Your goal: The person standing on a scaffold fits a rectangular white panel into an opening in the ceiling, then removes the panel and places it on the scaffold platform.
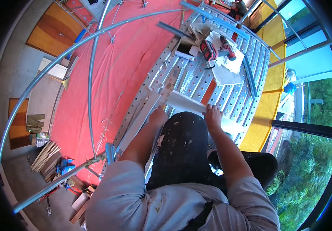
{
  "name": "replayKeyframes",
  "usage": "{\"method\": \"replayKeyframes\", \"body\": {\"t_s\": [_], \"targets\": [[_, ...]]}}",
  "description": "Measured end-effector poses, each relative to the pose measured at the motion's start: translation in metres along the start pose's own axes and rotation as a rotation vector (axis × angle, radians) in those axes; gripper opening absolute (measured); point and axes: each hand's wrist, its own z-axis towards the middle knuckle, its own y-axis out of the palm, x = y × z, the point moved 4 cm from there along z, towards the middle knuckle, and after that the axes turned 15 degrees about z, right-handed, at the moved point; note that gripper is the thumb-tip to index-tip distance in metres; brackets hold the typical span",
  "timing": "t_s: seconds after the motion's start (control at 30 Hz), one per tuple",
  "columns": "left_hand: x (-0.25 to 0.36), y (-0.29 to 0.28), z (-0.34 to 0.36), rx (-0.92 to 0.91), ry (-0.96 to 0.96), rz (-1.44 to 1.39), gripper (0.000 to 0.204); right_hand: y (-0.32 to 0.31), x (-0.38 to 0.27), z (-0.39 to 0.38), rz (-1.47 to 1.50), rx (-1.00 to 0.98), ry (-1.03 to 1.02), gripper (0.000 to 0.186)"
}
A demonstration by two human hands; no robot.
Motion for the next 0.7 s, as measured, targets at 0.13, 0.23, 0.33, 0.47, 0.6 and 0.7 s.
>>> {"method": "replayKeyframes", "body": {"t_s": [0.13,0.23,0.33,0.47,0.6,0.7], "targets": [[0.025,-0.014,-0.026,0.145,-0.027,-0.009,0.045,-0.005,0.014,0.007,0.014,-0.017,0.033,0.042],[0.05,-0.048,-0.056,0.163,0.043,-0.098,0.045,-0.007,0.021,0.006,-0.01,0.0,0.026,0.042],[0.046,-0.042,-0.047,0.094,0.024,-0.131,0.045,-0.006,0.015,0.005,-0.01,-0.002,0.012,0.042],[0.049,-0.029,-0.021,0.054,-0.005,-0.073,0.044,-0.012,0.018,0.003,-0.043,0.033,0.0,0.041],[-0.003,0.01,0.003,0.028,0.022,-0.012,0.048,-0.006,0.001,0.005,0.015,-0.013,-0.013,0.04],[-0.01,0.012,0.011,-0.042,-0.024,-0.009,0.05,-0.001,0.001,0.0,-0.038,0.018,-0.038,0.046]]}}
